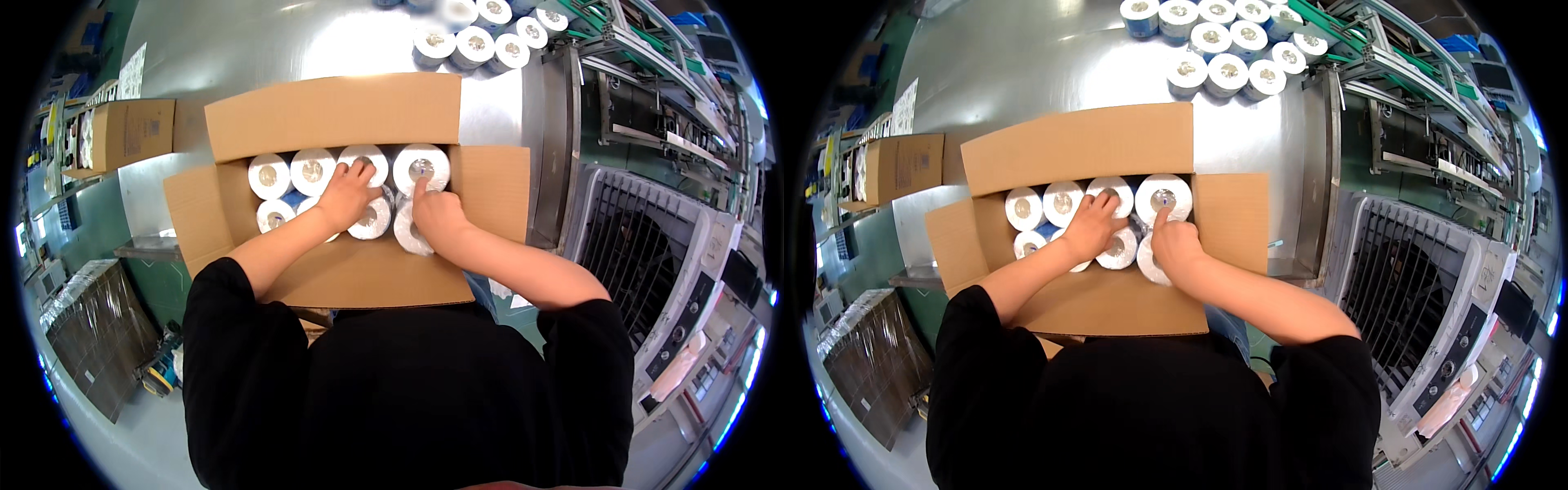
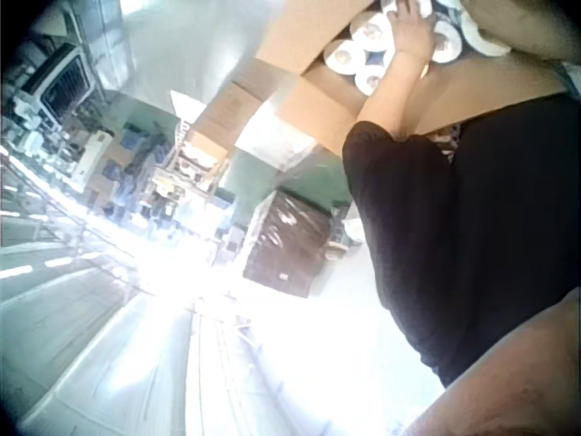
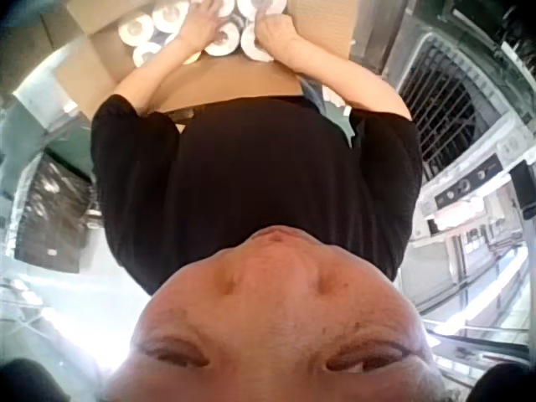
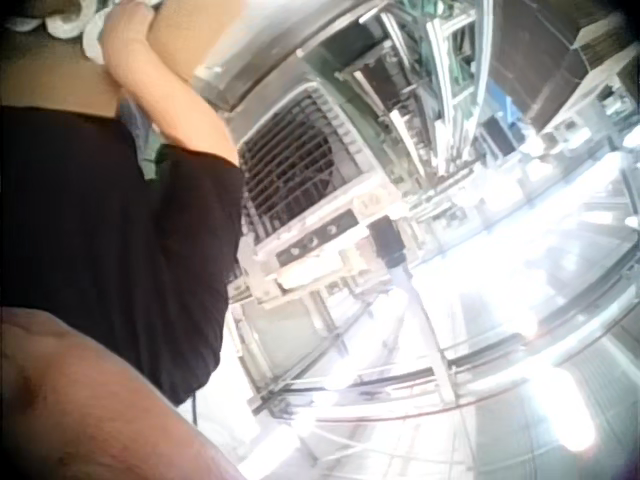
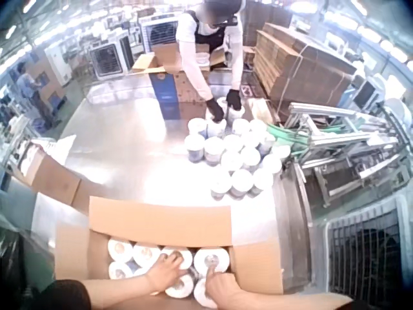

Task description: The person packs rolls into a cardboard box by hand, folds the box flaps closed, and moves the box aside.

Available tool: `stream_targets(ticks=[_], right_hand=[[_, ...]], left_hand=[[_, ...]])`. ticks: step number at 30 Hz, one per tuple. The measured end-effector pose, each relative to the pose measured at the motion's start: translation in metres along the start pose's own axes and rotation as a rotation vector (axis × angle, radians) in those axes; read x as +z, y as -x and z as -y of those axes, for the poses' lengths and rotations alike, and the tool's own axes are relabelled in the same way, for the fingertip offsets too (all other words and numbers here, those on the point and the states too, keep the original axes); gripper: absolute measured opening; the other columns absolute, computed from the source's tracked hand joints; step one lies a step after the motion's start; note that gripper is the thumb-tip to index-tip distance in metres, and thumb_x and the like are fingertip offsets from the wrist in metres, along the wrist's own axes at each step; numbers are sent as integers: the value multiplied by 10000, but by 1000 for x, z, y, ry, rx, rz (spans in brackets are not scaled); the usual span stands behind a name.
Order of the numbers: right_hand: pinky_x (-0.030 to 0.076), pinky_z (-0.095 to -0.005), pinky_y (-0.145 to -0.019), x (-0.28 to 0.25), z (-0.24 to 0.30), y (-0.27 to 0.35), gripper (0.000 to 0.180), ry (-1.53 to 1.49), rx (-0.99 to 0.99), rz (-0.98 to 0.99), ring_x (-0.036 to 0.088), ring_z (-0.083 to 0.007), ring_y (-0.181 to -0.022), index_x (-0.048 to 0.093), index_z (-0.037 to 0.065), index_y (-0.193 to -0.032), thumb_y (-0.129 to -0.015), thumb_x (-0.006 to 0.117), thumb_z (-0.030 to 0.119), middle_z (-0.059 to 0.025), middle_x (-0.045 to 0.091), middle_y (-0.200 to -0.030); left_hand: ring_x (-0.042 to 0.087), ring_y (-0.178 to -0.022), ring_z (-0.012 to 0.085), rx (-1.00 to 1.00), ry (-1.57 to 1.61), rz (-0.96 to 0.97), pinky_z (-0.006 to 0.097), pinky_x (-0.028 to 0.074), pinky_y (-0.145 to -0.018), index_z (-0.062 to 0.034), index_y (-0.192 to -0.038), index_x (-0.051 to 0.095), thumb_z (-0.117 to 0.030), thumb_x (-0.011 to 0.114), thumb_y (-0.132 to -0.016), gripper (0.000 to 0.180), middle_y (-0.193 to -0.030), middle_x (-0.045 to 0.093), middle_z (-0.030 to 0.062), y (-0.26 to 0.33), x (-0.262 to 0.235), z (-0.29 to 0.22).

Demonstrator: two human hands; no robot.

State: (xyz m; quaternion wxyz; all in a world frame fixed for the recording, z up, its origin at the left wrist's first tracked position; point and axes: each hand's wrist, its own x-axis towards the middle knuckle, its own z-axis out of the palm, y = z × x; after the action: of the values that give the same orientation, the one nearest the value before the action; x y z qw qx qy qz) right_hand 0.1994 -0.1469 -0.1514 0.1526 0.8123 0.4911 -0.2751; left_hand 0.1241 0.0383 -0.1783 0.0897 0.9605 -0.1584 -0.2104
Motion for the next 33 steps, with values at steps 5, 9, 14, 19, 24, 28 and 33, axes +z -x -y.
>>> stream_targets(ticks=[5, 9, 14, 19, 24, 28, 33], right_hand=[[473, -309, -487, 30, -19, -20, 738, 50, -67, -16, 632, -163, -588, 368, -167, -1236, -742, 625, 318, -59, 635, -660], [476, -317, -514, 0, -54, 3, 549, -355, -106, -37, 624, -183, -581, 487, -39, -1199, -795, 607, 313, -90, 631, -660], [430, -302, -519, -69, -157, -29, 196, -1068, 377, -741, 519, -152, -519, 640, 42, -886, -801, 649, 219, -76, 577, -601], [486, -418, -790, -7, -310, -116, 718, -489, 759, -324, 620, -327, -913, 326, 89, -1368, -767, 621, 346, -170, 648, -965], [470, -400, -846, 38, -376, -176, 862, -689, 589, -205, 592, -347, -981, 221, 96, -1422, -716, 669, 305, -226, 607, -1059], [477, -394, -831, 51, -368, -189, 849, -748, 437, -328, 601, -356, -933, 298, 65, -1381, -665, 716, 249, -234, 621, -988], [485, -412, -808, 69, -307, -166, 851, -703, 406, -221, 605, -383, -877, 282, -21, -1344, -669, 717, 259, -239, 627, -921]], left_hand=[[578, -973, 294, 104, 428, 429, 355, 463, -841, -100, -1092, 636, -275, 668, -783, 356, -1173, 563, 169, -26, -102, 20], [613, -768, 223, -142, 985, -303, 327, 492, -709, -45, -1014, 644, -174, 597, -841, 221, -846, 646, 94, -83, -149, 48], [580, -954, 277, -511, 442, -174, 355, 466, -840, -114, -1192, 551, -386, 624, -772, 506, -1038, 611, 148, -221, -97, 104], [398, -1120, 346, -698, 431, -132, 399, 358, -913, -162, -1299, 453, -519, 619, -732, 690, -1187, 463, 218, -325, -42, 83], [364, -1103, 380, -793, 336, -249, 522, 258, -939, -204, -1285, 482, -592, 575, -729, 684, -1177, 435, 250, -355, -31, 61], [475, -1042, 327, -821, 281, -276, 534, 260, -916, -169, -1127, 596, -556, 599, -716, 565, -1039, 570, 180, -365, -39, 69], [619, -877, 231, -647, 286, -138, 471, 363, -839, -146, -993, 659, -528, 646, -670, 500, -873, 669, 78, -346, -43, 89]])
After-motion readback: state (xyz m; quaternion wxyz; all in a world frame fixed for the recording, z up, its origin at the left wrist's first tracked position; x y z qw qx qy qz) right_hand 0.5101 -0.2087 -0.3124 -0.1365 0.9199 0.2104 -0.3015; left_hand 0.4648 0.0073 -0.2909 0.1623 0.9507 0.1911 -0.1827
